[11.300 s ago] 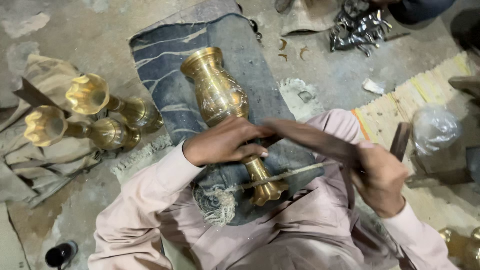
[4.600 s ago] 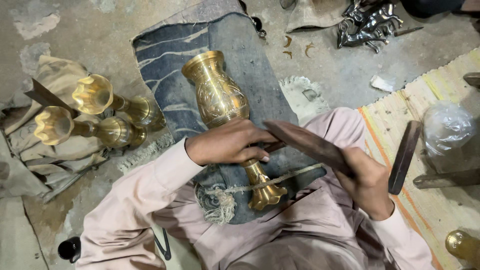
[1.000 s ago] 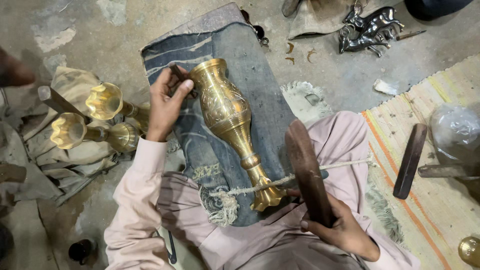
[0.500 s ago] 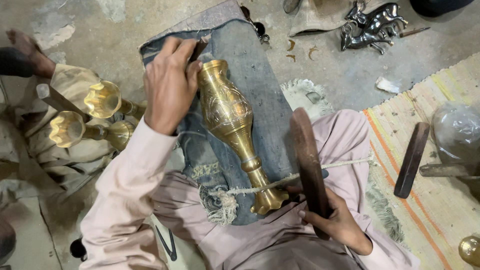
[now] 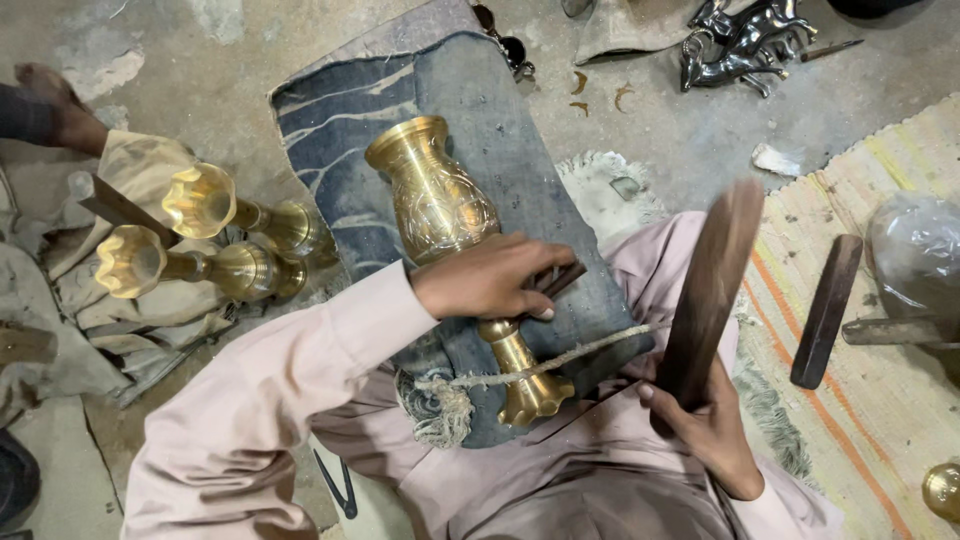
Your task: The person sits cross-legged with a brass vase on a lap cushion and decorates its surface by hand, holding a small punch against the metal and striking it with a wooden mallet to cut decorative patterns, repositioning the vase and punch repeatedly as they work around the body and base.
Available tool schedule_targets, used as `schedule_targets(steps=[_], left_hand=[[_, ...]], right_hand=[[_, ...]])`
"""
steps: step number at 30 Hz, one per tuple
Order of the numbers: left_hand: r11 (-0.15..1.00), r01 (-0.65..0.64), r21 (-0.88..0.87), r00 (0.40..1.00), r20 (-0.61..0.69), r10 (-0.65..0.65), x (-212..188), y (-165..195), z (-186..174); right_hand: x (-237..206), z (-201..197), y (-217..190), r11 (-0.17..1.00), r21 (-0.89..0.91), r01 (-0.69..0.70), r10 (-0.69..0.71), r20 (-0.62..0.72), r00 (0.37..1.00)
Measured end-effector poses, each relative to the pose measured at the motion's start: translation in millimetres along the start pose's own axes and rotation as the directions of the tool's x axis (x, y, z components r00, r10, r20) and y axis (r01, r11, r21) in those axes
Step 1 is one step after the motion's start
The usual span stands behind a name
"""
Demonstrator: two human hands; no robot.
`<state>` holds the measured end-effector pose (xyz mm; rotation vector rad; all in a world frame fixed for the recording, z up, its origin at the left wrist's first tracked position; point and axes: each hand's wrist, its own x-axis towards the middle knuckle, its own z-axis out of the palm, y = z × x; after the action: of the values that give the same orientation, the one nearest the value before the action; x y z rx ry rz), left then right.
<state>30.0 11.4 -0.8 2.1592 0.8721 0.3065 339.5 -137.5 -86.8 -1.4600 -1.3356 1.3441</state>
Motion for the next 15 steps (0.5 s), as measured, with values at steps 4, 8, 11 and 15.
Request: schedule_targets(steps=[4, 8, 11, 15], left_hand=[[0.991, 0.132, -0.032, 0.975, 0.182, -0.124, 9.5, -11.5, 2.0], [0.993, 0.113, -0.025, 0.964, 0.244, -0.104, 13.1, -9.6, -1.2], [0.995, 0.104, -0.015, 0.965, 0.243, -0.097, 13.7, -5.6, -5.0], [0.996, 0.032, -0.078, 0.970, 0.242, -0.012, 8.7, -2.3, -9.8]], right_hand=[[-1.3, 2.4, 5.3, 0.957, -0.264, 0.118, -0.140, -0.067, 0.988], [3.1, -1.9, 10.3, 0.939, -0.331, 0.096, -0.130, -0.083, 0.988], [4.0, -3.4, 11.6, 0.912, -0.359, 0.198, -0.256, -0.120, 0.959], [3.4, 1.7, 10.6, 0.999, -0.036, 0.023, -0.032, -0.264, 0.964]])
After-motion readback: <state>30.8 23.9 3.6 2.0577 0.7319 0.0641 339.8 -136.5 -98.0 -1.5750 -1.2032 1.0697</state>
